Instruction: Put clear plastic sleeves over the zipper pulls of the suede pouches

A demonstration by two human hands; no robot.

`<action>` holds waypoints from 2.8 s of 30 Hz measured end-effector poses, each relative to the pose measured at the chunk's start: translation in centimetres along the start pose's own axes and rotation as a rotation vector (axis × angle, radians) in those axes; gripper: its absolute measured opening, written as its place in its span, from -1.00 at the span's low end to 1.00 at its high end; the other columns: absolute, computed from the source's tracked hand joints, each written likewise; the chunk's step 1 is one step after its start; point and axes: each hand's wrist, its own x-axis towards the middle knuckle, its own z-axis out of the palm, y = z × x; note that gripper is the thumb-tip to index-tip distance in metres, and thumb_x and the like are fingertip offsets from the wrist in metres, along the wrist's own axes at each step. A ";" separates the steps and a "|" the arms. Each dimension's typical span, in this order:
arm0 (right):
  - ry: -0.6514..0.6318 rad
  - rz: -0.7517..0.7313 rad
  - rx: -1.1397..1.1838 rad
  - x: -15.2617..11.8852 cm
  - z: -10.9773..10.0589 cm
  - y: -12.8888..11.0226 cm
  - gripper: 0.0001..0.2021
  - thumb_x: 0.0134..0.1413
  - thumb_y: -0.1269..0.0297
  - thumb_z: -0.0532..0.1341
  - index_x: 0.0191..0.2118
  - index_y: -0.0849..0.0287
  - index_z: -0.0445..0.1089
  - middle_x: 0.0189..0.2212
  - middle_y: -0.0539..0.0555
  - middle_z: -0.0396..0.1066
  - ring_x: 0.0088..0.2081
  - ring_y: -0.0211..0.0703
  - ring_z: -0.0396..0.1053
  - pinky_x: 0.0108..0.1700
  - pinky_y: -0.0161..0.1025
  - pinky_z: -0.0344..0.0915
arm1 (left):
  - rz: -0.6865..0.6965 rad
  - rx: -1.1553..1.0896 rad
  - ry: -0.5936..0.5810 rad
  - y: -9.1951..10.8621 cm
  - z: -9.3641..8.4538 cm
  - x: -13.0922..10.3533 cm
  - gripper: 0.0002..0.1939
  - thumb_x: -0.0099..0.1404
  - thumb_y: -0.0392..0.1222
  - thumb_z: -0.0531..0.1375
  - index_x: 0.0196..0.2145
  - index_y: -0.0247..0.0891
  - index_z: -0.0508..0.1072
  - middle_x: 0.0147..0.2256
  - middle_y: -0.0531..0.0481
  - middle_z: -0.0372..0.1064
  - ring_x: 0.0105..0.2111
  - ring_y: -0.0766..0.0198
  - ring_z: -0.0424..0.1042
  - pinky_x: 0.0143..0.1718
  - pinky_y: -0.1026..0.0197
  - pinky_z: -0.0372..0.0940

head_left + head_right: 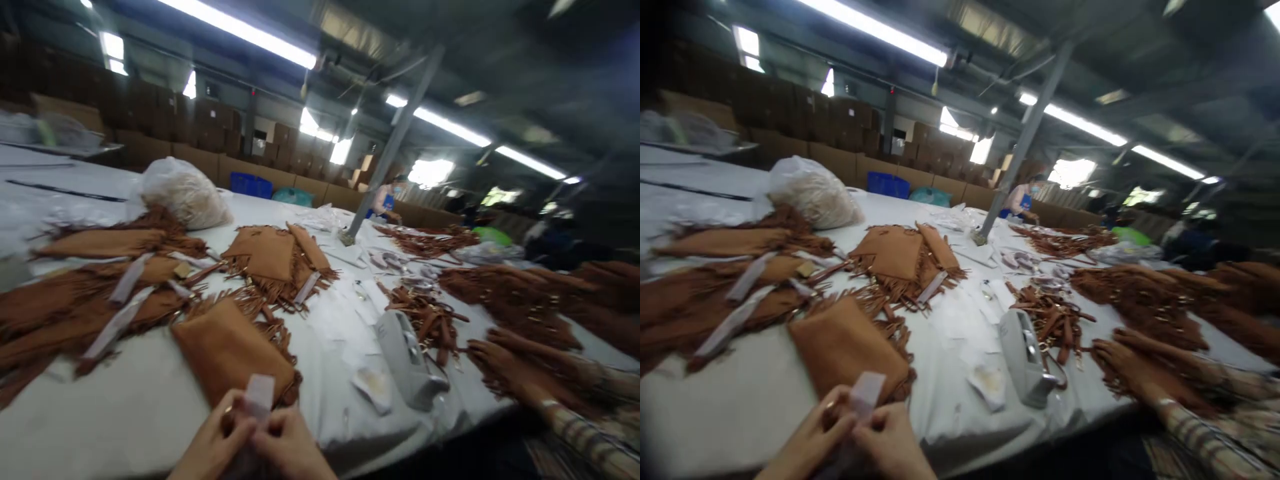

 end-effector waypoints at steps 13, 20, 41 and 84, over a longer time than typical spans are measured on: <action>0.161 0.251 0.618 1.9 0.5 -0.1 -0.69 -0.28 0.24 0.47 -0.41 0.26 0.41 -0.50 0.04 0.48 -0.50 -0.25 0.40 -0.47 -0.38 0.29 | 0.100 0.025 -0.099 0.4 -1.1 -1.1 -0.86 0.12 -0.29 0.17 -0.32 -0.27 0.46 -0.28 0.01 0.22 -0.21 0.22 0.25 -0.12 0.21 0.18; 0.184 0.306 0.708 2.4 0.1 -0.2 -0.73 -0.29 0.34 0.47 -0.43 0.24 0.39 -0.53 -0.01 0.45 -0.53 -0.29 0.37 -0.46 -0.37 0.33 | 0.147 0.087 -0.229 1.1 -2.5 -1.0 -0.78 0.15 -0.19 0.19 -0.22 -0.24 0.48 -0.22 -0.01 0.23 -0.20 0.22 0.26 -0.13 0.23 0.21; 0.204 0.239 0.590 2.1 1.0 -0.3 -0.56 -0.41 0.09 0.51 -0.41 0.24 0.40 -0.53 0.01 0.45 -0.51 -0.26 0.36 -0.46 -0.34 0.35 | 0.174 0.150 -0.020 0.7 -1.7 -0.8 -0.75 0.23 -0.16 0.13 -0.50 -0.30 0.52 -0.40 -0.04 0.39 -0.36 0.27 0.37 -0.29 0.29 0.23; 0.334 -0.506 -0.695 0.5 3.3 4.0 -0.62 0.04 -0.07 0.20 -0.44 0.19 0.49 -0.55 0.12 0.47 -0.48 -0.05 0.42 -0.41 -0.24 0.32 | 0.140 0.476 0.093 -0.8 -2.3 -2.6 -0.80 0.17 -0.40 0.06 -0.34 -0.23 0.45 -0.34 -0.05 0.41 -0.27 0.19 0.36 -0.20 0.21 0.20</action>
